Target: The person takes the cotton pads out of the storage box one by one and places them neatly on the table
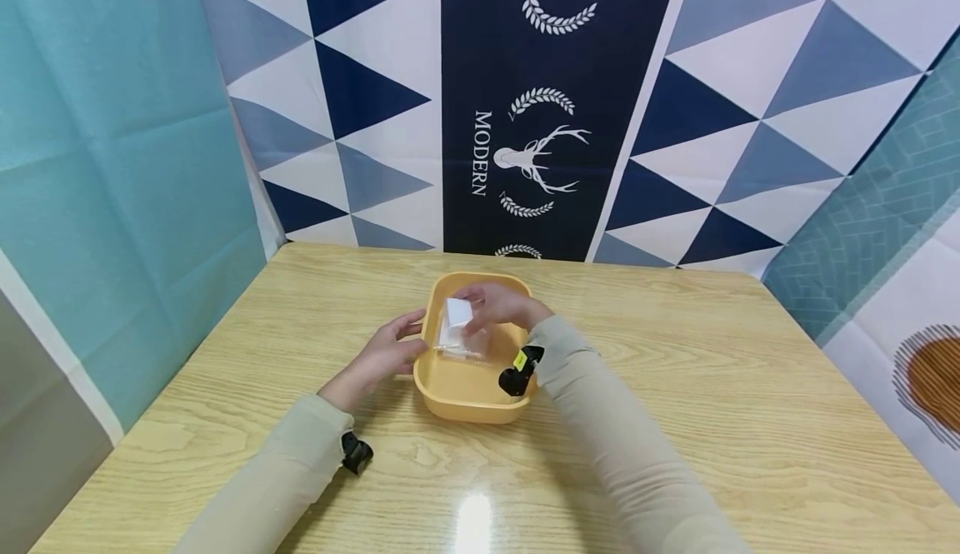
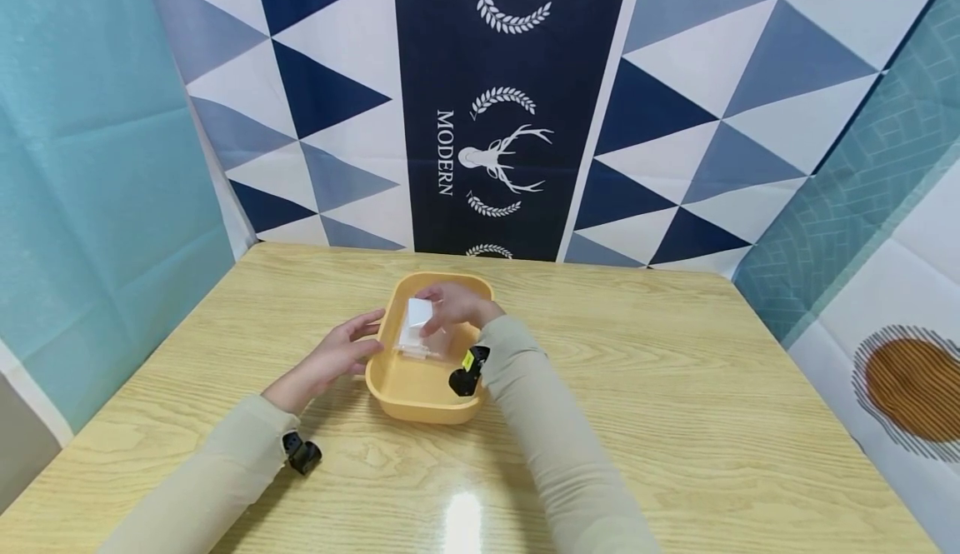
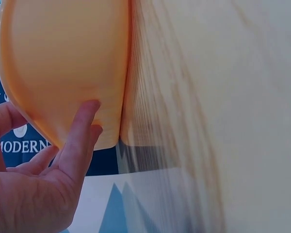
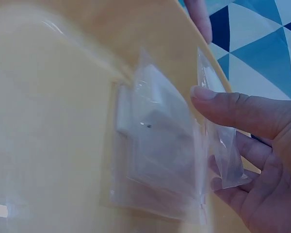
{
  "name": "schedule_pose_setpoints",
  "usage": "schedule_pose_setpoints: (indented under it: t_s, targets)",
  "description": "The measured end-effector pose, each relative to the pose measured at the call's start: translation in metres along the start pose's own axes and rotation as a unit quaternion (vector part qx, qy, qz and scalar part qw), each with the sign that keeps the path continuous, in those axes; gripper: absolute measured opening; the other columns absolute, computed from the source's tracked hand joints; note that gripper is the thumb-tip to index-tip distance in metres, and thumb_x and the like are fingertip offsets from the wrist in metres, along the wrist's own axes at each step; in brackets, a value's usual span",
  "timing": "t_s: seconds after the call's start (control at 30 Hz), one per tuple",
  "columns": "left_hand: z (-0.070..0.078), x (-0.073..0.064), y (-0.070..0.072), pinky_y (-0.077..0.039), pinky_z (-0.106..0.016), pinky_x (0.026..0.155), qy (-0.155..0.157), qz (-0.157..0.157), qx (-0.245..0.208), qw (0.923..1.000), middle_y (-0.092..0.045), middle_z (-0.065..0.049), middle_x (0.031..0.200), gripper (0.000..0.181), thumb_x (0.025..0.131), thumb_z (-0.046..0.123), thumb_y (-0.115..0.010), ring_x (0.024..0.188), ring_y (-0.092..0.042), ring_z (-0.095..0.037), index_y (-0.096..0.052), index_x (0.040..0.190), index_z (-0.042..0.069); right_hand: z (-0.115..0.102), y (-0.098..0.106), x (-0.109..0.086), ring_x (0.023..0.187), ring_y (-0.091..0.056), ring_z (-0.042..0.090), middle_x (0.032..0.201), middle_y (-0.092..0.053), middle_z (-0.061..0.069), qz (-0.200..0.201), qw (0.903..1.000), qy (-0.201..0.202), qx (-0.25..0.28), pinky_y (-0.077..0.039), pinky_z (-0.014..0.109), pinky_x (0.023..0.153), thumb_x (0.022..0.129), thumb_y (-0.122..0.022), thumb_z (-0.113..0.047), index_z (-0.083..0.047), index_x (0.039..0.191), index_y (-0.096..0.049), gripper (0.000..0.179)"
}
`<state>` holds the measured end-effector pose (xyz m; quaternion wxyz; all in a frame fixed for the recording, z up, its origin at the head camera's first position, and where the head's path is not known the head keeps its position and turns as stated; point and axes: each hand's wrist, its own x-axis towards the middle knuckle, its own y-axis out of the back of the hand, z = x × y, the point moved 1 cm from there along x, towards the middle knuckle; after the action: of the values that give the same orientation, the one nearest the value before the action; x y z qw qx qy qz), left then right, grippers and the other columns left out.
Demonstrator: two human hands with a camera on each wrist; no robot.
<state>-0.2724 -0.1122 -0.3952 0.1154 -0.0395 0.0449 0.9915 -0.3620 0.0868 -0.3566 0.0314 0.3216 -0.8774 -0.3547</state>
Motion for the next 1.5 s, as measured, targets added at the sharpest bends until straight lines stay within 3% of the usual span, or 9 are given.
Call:
schedule_pose_setpoints:
  t_s: [0.77,1.1,1.5]
  targets:
    - [0.0,-0.001,-0.002,-0.054,-0.04,0.079,0.011,0.009,0.003,0.9999,-0.036,-0.023,0.139,0.061,0.088,0.0,-0.051,0.109,-0.054,-0.038,-0.03,0.145,0.007,-0.007,0.017,-0.037,0.118,-0.048,0.031,0.132,-0.05,0.009,0.1,0.9929,0.013,0.062,-0.037,0.044,0.101,0.068,-0.082,-0.009,-0.014,0.13,-0.053,0.069]
    - [0.0,0.0,-0.004,-0.052,-0.045,0.081,0.011,0.01,-0.001,0.9999,-0.032,-0.025,0.141,0.062,0.089,0.001,-0.05,0.113,-0.05,-0.041,-0.027,0.146,0.006,-0.007,0.018,-0.059,0.124,-0.044,0.03,0.132,-0.051,0.006,0.122,0.989,0.039,0.075,-0.032,0.044,0.105,0.068,-0.082,-0.009,-0.016,0.133,-0.051,0.073]
    - [-0.001,-0.001,-0.005,-0.054,-0.041,0.078,0.011,0.021,0.007,0.9997,-0.038,-0.023,0.138,0.06,0.088,0.001,-0.051,0.107,-0.055,-0.036,-0.032,0.144,0.008,0.0,0.026,-0.089,0.126,-0.042,0.032,0.138,-0.046,0.007,0.136,0.9855,0.06,0.082,-0.034,0.046,0.104,0.067,-0.084,-0.015,-0.012,0.135,-0.049,0.077]
